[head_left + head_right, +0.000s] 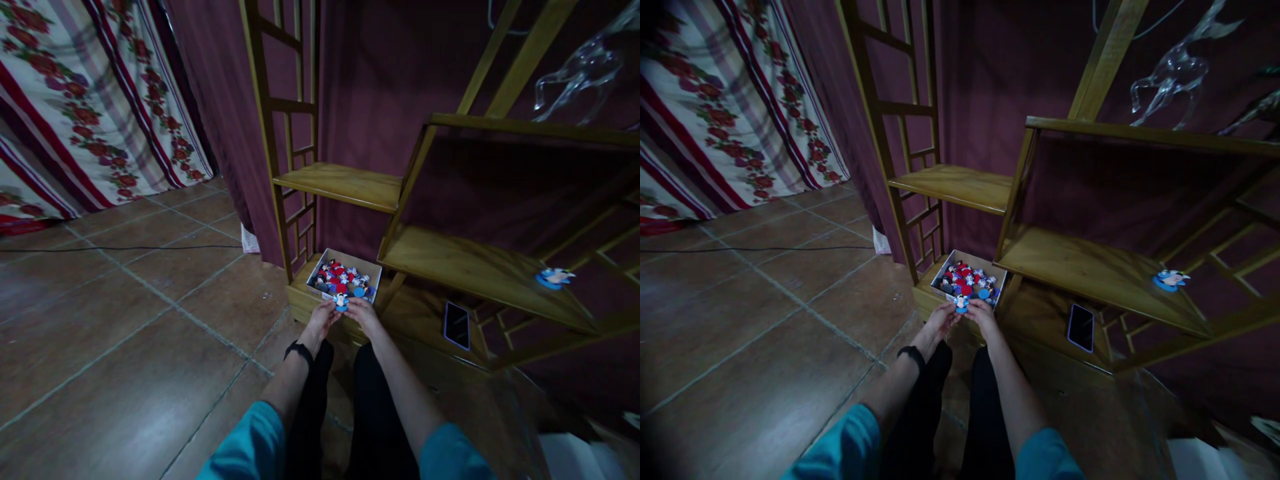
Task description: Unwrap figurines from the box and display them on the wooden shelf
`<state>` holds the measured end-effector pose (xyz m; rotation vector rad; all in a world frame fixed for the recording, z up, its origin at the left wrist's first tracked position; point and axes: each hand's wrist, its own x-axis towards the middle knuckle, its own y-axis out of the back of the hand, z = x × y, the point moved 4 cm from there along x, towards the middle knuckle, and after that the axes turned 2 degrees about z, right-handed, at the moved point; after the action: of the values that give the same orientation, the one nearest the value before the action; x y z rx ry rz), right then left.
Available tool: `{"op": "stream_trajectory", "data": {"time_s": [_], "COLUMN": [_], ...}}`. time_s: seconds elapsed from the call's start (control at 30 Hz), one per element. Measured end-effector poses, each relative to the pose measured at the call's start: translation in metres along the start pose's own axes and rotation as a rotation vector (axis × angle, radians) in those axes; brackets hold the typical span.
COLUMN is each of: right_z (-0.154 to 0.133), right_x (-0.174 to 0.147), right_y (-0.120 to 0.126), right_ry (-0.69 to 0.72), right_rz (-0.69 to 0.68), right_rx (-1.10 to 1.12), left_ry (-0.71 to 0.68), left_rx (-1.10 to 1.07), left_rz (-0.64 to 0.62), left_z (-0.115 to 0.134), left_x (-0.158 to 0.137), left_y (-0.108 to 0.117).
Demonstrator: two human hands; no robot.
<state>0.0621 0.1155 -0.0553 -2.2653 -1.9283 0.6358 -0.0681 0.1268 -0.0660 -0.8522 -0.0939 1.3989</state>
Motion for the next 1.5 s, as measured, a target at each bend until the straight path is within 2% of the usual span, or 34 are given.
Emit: {"op": "stream_trajectory", "data": {"time_s": [0.3,0.47,0.67,0.87,1.2,1.37,1.5], "right_z": [0.001,-0.007,-0.018,-0.009,0.004,0.009,0.008], "right_x": [0.001,-0.002,-0.006,-0.001,0.006,0.008,0.008], "right_y": [-0.005,-0.009,-0.013,-0.009,-0.008,-0.007,-0.004], "right_ry": [-0.008,0.014,0.056,-0.001,-0.018,-0.016,-0.007], "right_rz": [-0.042,-0.082,-0.118,-0.069,-0.025,-0.020,0.001], "right_rx": [0.043,0.089,0.093,0.125,0.131,0.174,0.173], "left_ry": [-0.010,-0.061,-0.128,-0.100,-0.079,-0.152,-0.273], "left_rx": [-0.045,-0.045,-0.060,-0.087,-0.082,-0.070,0.062], "left_rz": [-0.021,-0.108,-0.130,-0.100,-0.048,-0.071,-0.109], "left_z": [0.002,0.008,0.012,0.012,0.010,0.012,0.013], "left_x": [0.004,0.001,0.000,0.001,0.002,-0.004,-0.010], "left_y": [0.002,-0.001,-0.002,-0.005,-0.005,-0.008,-0.015]}}
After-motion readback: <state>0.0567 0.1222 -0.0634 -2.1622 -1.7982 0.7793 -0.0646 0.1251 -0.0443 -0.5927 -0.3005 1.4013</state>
